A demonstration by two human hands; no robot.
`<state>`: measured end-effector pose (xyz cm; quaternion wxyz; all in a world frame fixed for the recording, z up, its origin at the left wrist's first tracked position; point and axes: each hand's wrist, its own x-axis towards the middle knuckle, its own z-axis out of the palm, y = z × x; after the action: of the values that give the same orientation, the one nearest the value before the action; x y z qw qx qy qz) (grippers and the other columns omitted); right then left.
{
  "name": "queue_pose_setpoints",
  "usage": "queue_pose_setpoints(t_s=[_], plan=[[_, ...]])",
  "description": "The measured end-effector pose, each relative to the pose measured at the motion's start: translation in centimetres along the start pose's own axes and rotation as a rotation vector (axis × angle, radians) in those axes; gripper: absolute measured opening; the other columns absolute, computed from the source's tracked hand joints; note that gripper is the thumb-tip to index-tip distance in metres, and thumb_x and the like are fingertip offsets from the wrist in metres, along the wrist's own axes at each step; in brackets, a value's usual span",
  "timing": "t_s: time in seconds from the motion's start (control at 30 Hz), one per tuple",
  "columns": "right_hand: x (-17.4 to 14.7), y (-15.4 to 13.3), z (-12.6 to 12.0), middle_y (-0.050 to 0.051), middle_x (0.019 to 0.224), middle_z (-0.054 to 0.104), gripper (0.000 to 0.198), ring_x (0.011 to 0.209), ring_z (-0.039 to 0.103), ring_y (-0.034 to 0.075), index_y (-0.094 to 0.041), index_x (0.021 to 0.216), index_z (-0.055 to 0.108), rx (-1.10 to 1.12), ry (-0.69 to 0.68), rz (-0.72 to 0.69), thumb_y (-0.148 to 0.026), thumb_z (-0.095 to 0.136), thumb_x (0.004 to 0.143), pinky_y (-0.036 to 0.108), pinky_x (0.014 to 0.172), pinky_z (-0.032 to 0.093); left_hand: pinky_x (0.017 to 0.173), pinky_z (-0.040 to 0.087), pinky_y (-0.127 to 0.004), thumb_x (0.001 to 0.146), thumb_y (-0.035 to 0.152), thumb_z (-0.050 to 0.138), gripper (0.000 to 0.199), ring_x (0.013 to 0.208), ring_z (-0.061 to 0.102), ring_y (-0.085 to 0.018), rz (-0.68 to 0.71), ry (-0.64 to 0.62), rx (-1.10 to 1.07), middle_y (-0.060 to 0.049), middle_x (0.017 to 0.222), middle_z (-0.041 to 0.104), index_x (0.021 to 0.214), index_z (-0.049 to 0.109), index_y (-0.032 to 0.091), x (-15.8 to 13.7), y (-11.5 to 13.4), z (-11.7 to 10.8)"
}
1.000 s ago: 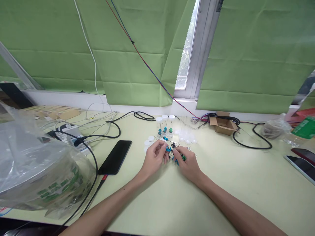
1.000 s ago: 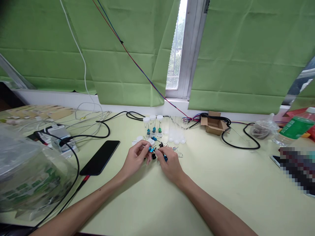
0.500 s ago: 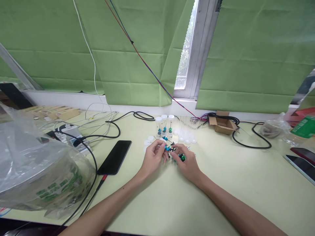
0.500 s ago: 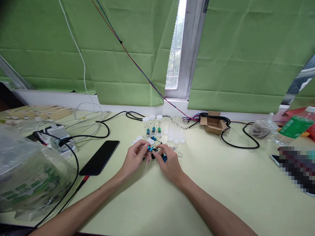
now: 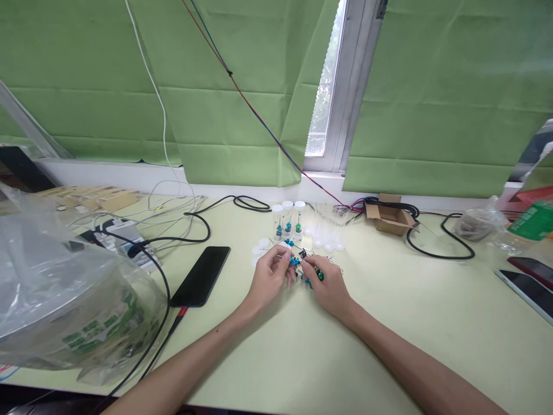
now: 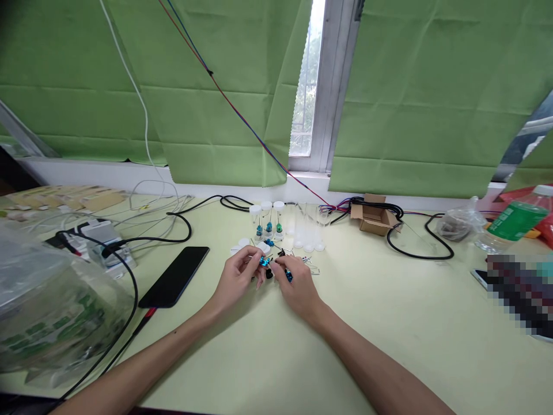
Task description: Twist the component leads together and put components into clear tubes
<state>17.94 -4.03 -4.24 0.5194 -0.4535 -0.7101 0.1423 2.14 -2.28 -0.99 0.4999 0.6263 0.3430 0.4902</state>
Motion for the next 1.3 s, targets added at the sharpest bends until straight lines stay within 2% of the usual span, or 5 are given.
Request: queue_pose_setpoints(t_s=[0.27,0.53,0.83,1.03,1.3], plan=[[-0.14,-0.44,-0.03,-0.001,0.071,0.064,0.017,0.067,0.061,0.017,-0.021,0.107,0.058,0.062,-0.008,0.014,-0.032,0.056,0.093,0.028,0.061,0.045,0.051,0.043,-0.025,0.092,0.04,0.055,0.022,0.051,0.053,-0.012,0.004,0.004,-0.019,0.003,0.057,0.055,0.084,0.054,0.02,0.03,-0.03,-0.1],[-0.2,0.0,0.12,0.001,0.074,0.066,0.015,0.068,0.06,0.017,-0.02,0.096,0.062,0.033,0.0,-0.002,-0.031,0.052,0.096,0.03,0.067,0.046,0.051,0.043,-0.024,0.092,0.041,0.054,0.023,0.05,0.053,-0.012,0.018,-0.008,0.012,0.003,0.057,0.055,0.084,0.053,0.019,0.07,-0.06,-0.13],[0.13,-0.24,0.05,0.0,0.066,0.063,0.03,0.067,0.057,0.017,-0.021,0.072,0.058,-0.026,-0.009,-0.039,-0.029,0.047,0.098,0.034,0.078,0.042,0.05,0.043,-0.024,0.092,0.041,0.055,0.023,0.049,0.053,-0.012,0.011,-0.017,0.011,0.003,0.056,0.056,0.085,0.054,0.019,0.18,-0.37,-0.09],[0.0,-0.54,-0.05,0.0,0.072,0.067,0.015,0.071,0.061,0.018,-0.02,0.103,0.061,0.017,0.029,-0.017,-0.03,0.057,0.093,0.032,0.074,0.045,0.05,0.043,-0.024,0.092,0.041,0.054,0.023,0.05,0.053,-0.012,0.006,0.006,-0.025,0.003,0.057,0.056,0.086,0.054,0.019,0.2,-0.44,-0.27],[-0.1,0.03,0.1,0.001,0.08,0.07,0.014,0.076,0.064,0.019,-0.02,0.104,0.06,0.028,0.03,-0.009,-0.028,0.057,0.093,0.031,0.072,0.046,0.05,0.043,-0.024,0.092,0.042,0.055,0.024,0.048,0.052,-0.012,-0.013,0.007,-0.039,0.003,0.056,0.057,0.086,0.055,0.019,0.3,-0.52,-0.44]])
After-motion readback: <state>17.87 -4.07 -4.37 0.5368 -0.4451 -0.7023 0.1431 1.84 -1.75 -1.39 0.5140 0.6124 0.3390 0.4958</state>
